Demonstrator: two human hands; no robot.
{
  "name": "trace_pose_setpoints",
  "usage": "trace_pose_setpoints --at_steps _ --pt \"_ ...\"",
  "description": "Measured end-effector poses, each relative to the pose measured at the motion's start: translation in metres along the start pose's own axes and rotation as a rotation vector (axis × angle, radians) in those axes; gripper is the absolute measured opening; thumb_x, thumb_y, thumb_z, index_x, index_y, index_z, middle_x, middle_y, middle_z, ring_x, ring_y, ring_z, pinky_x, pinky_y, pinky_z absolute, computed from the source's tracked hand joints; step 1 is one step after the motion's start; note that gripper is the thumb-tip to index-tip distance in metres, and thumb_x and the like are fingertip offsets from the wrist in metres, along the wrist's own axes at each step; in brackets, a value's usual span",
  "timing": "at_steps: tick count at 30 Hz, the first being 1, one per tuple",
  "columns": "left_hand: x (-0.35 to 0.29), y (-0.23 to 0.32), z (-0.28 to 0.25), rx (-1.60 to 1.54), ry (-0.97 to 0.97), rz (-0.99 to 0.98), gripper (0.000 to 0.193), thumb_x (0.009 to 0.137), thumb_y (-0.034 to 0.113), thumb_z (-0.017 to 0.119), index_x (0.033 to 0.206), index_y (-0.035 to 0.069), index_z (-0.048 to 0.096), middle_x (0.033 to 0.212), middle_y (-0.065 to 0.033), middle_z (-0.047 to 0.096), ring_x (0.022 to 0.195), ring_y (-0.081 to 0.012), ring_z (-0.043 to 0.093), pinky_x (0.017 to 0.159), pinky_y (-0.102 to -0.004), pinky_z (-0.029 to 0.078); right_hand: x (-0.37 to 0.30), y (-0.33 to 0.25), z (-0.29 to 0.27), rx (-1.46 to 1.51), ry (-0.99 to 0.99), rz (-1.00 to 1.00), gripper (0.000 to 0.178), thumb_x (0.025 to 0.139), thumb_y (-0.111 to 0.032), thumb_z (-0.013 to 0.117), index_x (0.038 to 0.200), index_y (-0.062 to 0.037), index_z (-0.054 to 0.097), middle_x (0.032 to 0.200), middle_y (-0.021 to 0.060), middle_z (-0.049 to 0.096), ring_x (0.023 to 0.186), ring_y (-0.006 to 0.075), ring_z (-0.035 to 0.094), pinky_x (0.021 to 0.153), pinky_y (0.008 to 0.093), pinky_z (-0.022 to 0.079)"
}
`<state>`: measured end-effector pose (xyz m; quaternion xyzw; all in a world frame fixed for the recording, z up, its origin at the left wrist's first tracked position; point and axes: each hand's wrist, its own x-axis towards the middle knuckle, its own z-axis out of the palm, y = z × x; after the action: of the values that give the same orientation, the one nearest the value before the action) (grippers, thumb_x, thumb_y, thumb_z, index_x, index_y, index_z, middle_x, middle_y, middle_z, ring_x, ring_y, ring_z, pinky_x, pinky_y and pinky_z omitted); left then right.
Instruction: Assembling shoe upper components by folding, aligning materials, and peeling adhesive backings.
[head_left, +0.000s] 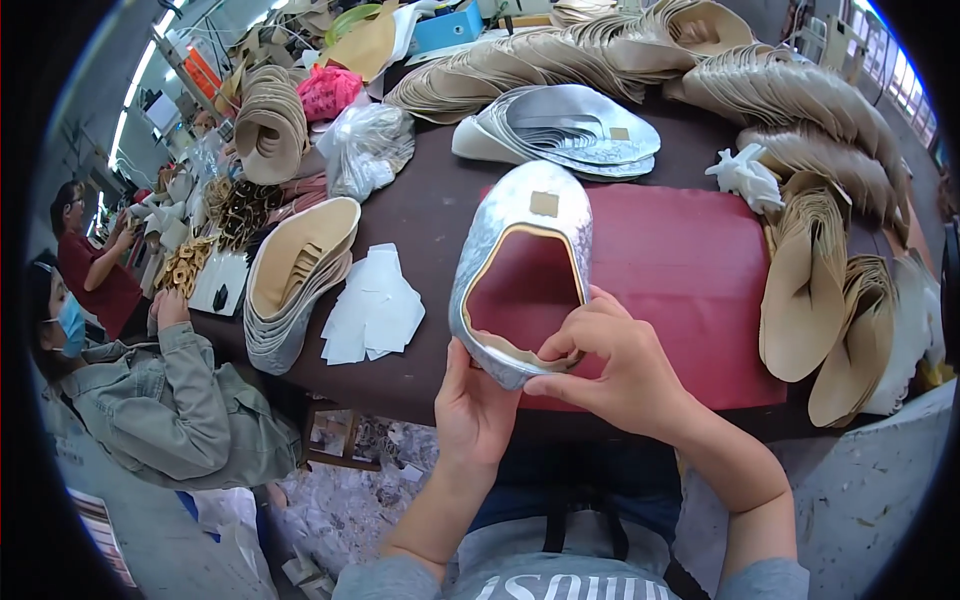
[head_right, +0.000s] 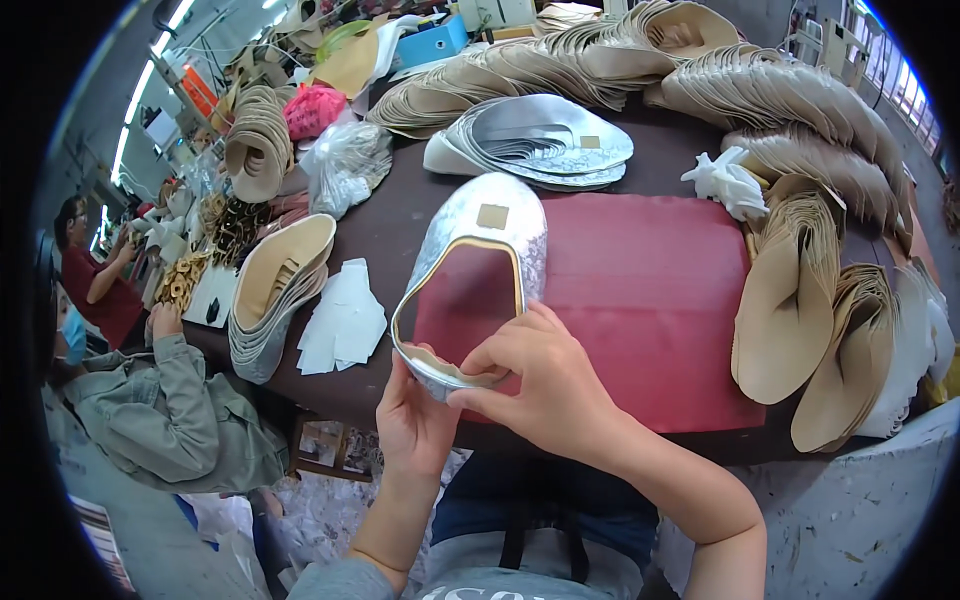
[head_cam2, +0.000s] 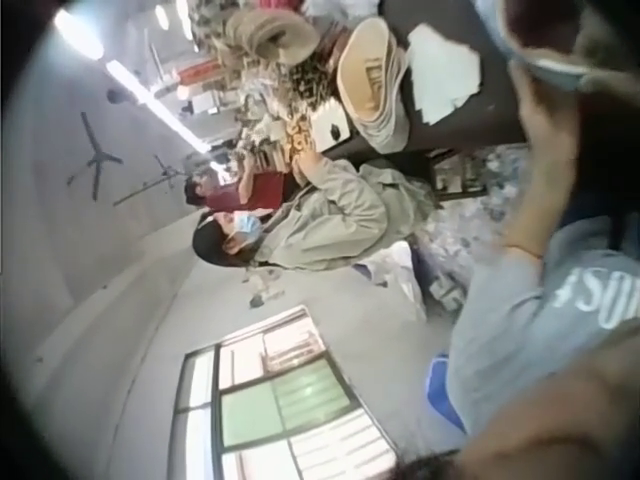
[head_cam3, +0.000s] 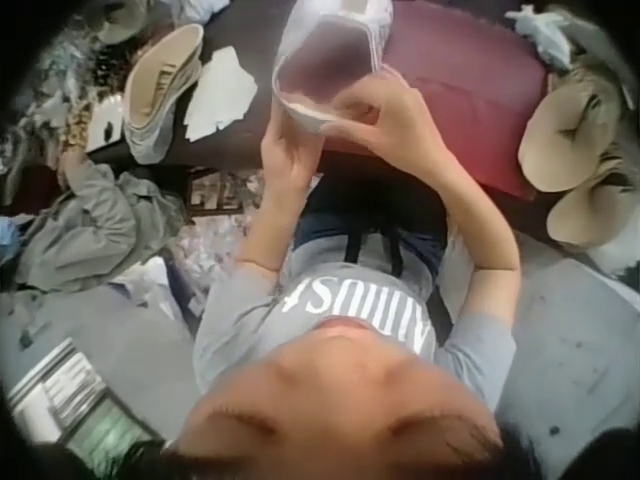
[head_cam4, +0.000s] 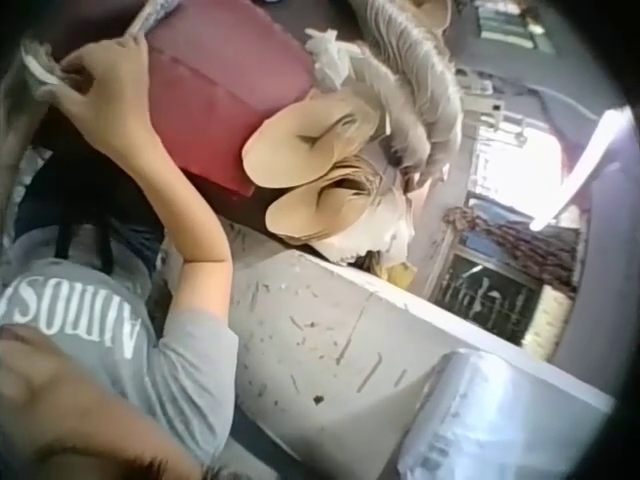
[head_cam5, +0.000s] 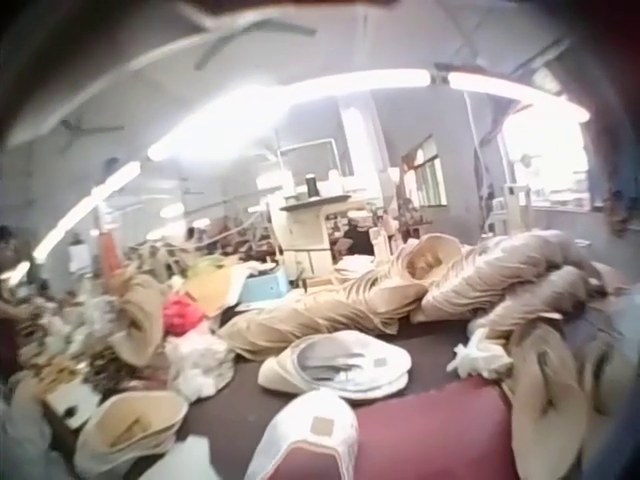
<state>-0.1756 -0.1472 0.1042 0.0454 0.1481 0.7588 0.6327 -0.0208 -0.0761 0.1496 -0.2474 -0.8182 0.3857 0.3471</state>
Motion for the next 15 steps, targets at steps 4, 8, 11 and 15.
trace_pose_setpoints --at_steps 4,8,11,15 --pt "-0.009 -0.008 -0.016 -0.025 -0.034 0.065 0.023 0.101 0.02 0.044 0.114 0.004 0.054 0.103 -0.0064 0.058 0.095 -0.0171 0.059 0.088 -0.0346 0.046 -0.007 -0.015 0.005 -0.023 0.025 0.023 0.017 0.071 -0.01 0.079 0.083 -0.0058 0.067 0.074 0.0029 0.063 0.075 0.0162 0.054 0.105 0.041 0.031" --pt "-0.011 -0.012 -0.027 -0.082 -0.073 0.06 0.023 0.101 0.018 0.043 0.115 0.004 0.053 0.103 -0.0064 0.058 0.094 -0.0181 0.058 0.088 -0.0355 0.046 -0.017 -0.011 0.011 -0.08 0.011 0.018 0.015 0.072 -0.01 0.078 0.082 -0.0062 0.067 0.074 0.0028 0.062 0.075 0.0162 0.053 0.105 0.041 0.031" --pt "-0.012 -0.013 -0.033 -0.13 -0.098 0.039 0.023 0.101 0.018 0.042 0.117 0.004 0.053 0.104 -0.0065 0.058 0.094 -0.0189 0.058 0.088 -0.0362 0.046 -0.022 -0.008 0.017 -0.124 -0.016 0.003 0.015 0.072 -0.01 0.077 0.082 -0.0065 0.067 0.075 0.0028 0.062 0.076 0.0163 0.053 0.105 0.041 0.031" --pt "-0.015 -0.013 -0.036 -0.006 -0.106 0.112 0.025 0.099 0.02 0.047 0.121 0.008 0.049 0.113 -0.0043 0.06 0.099 -0.0153 0.059 0.098 -0.0375 0.041 -0.028 -0.013 0.019 -0.184 0.016 0.044 0.015 0.071 -0.01 0.077 0.081 -0.0074 0.066 0.076 0.0016 0.061 0.079 0.0165 0.052 0.106 0.0418 0.03"
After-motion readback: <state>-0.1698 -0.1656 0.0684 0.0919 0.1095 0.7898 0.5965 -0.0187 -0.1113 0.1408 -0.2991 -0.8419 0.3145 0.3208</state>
